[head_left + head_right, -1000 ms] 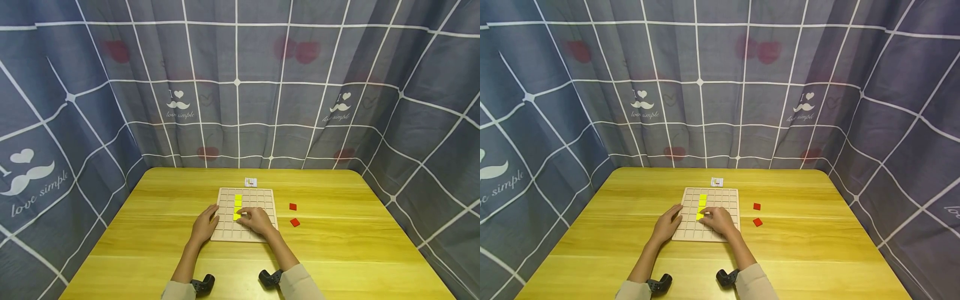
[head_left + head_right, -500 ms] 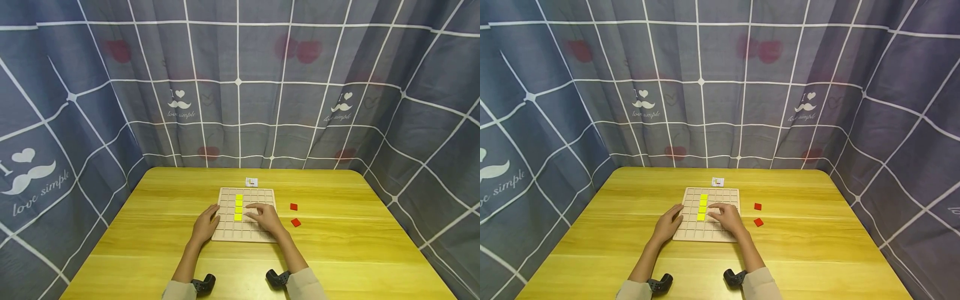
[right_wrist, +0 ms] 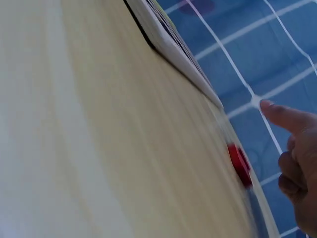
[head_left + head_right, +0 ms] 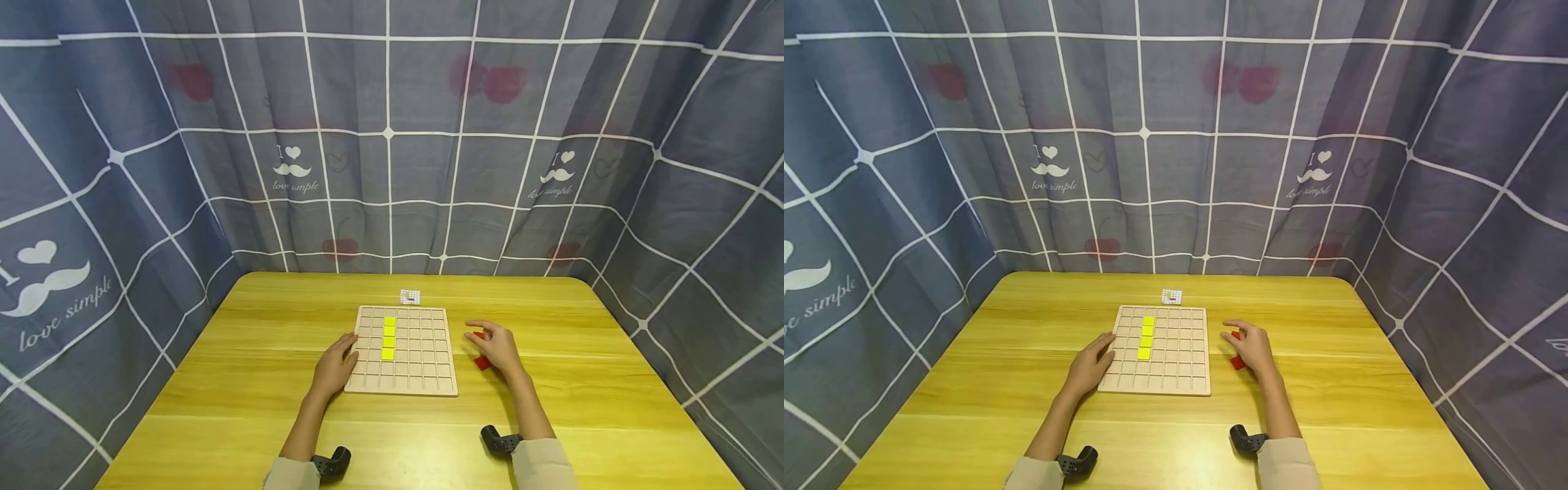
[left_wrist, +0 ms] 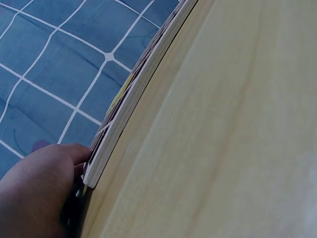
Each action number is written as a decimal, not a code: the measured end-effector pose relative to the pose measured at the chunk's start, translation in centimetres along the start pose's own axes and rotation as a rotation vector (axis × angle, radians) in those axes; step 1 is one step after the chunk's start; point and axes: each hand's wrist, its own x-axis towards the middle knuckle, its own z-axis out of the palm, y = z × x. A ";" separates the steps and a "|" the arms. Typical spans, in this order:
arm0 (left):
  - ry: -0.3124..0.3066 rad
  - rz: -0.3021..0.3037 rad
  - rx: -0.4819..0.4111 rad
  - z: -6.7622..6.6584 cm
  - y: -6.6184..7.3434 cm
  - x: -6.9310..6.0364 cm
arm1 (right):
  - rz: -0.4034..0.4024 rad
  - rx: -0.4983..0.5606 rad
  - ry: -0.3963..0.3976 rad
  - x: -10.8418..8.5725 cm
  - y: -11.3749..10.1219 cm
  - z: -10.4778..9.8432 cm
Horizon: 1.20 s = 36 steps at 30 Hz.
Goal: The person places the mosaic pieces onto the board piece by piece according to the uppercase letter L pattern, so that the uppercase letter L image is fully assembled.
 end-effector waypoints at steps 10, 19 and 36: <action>0.003 0.005 -0.002 0.0 0.0 -0.1 | 0.054 -0.140 -0.079 -0.7 2.8 -2.0; 0.001 -0.009 -0.006 0.1 -0.1 0.0 | 0.066 -0.229 -0.100 -0.7 3.0 -2.2; 0.010 0.009 -0.011 0.1 -0.1 0.0 | 0.041 -0.136 -0.073 -0.5 1.3 -0.4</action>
